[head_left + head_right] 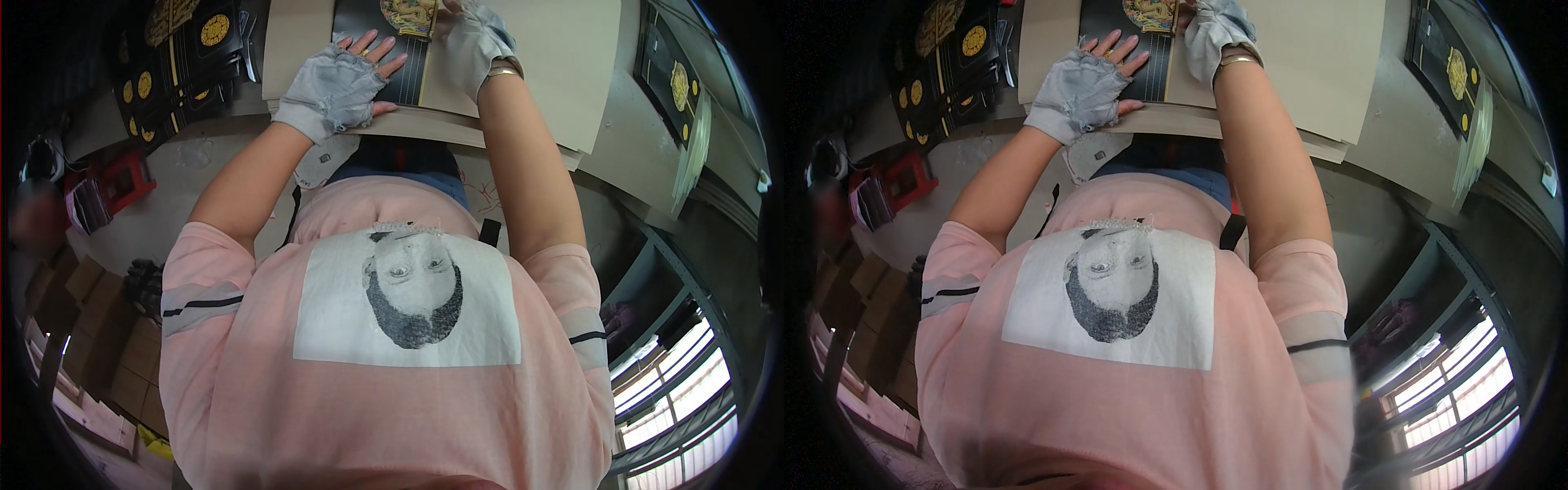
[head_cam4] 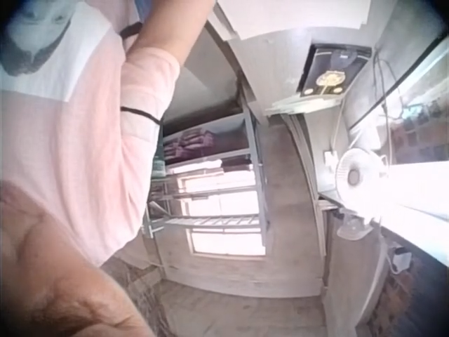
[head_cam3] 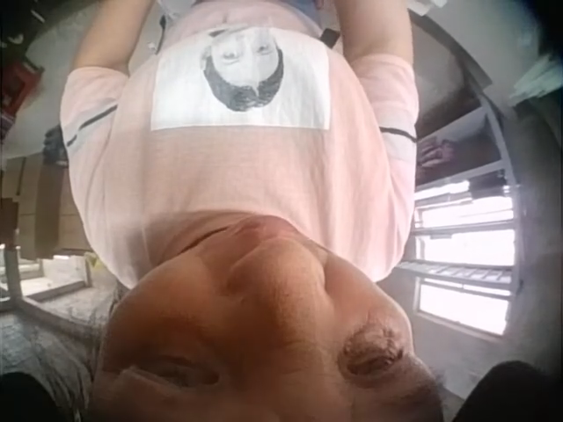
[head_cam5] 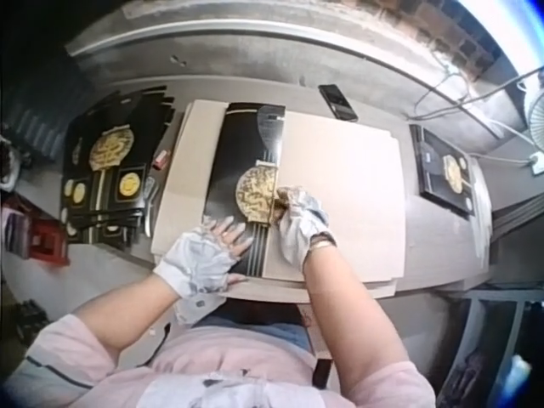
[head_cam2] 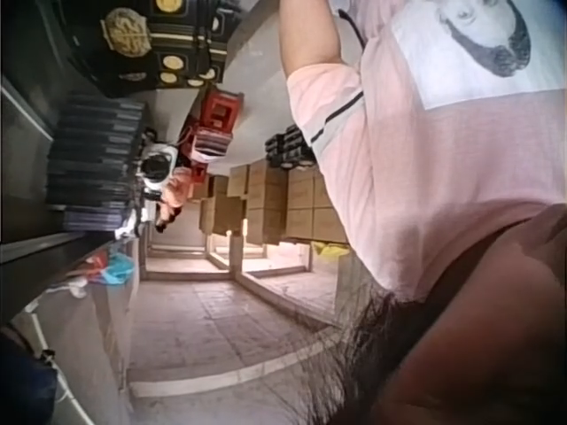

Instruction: The recorder is assembling and folding paper packaging sheets with decorative gold designs.

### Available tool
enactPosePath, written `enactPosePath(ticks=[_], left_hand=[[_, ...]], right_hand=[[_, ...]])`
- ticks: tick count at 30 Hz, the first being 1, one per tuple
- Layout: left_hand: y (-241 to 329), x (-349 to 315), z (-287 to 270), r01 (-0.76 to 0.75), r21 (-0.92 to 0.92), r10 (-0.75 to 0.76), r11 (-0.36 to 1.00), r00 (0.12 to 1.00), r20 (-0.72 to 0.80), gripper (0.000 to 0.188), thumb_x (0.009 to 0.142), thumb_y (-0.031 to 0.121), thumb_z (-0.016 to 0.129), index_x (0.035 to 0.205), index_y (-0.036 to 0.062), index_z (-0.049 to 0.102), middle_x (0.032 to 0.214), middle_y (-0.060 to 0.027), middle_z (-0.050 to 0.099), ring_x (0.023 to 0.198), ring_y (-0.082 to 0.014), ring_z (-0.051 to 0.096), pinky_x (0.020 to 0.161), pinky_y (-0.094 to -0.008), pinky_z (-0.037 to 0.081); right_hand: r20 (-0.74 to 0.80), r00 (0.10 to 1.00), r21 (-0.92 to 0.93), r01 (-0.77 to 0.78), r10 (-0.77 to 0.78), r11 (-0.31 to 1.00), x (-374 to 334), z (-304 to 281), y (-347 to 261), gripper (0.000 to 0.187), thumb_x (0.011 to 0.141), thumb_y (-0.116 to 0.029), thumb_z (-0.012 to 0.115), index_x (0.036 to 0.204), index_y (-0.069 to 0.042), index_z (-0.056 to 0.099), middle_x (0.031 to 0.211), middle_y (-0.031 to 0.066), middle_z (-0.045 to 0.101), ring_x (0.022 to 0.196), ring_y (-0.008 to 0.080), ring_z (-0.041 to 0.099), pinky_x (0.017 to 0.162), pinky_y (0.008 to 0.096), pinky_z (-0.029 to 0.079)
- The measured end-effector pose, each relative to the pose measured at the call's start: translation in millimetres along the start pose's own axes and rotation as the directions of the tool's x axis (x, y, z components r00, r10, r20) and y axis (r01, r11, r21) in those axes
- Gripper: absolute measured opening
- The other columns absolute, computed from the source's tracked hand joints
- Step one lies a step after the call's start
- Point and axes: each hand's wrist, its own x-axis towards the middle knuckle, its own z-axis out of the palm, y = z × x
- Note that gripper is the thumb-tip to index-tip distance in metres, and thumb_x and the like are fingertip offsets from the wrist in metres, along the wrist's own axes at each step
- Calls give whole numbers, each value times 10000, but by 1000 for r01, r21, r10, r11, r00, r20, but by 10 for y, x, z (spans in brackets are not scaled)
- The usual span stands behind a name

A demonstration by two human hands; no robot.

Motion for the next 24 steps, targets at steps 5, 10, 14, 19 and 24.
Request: enactPosePath(ticks=[5,10,14,19,24], left_hand=[[12,7,-21,4,-6,-4,1000,1000,1,781,920,656,591,1539,194,476,1642,-85,394,1527,-291,340,1244,-460,276],[4,-20,10,18,-42,-20,999,998,-61,774,909,645,611,1535,208,485,1653,-106,369,1532,-302,330,1246,-459,274],[-1,-7,2,0,-48,-4,999,996,-86,744,914,634,614,1532,236,493,1652,-99,373,1535,-310,322,1247,-465,272],[14,-13,-27,19,-27,-18,999,999,40,707,935,619,599,1530,251,499,1648,-72,388,1536,-307,319,1250,-470,265],[32,65,-104,-10,-22,11,1000,999,43,686,947,617,583,1523,250,512,1646,-61,395,1537,-302,320,1249,-471,267]], right_hand=[[88,821,-249,566,-564,786,-65,-76,197,404,1035,-430,492,1099,-97,713,994,181,748,948,346,701,824,457,524],[298,954,-397,149,-26,905,-93,-69,-224,396,1034,-435,526,1209,-114,679,1062,193,738,953,340,724,809,459,555],[219,965,-504,236,-141,831,-39,9,-97,393,1029,-431,552,1201,-101,679,972,154,746,839,295,726,742,430,559],[224,966,-433,221,-133,874,-40,50,-117,408,1024,-435,559,1196,-83,676,983,167,745,855,299,730,743,438,560],[93,915,-681,346,-392,645,391,234,504,426,1011,-479,583,1225,-120,668,1049,214,744,966,318,749,823,461,588]])
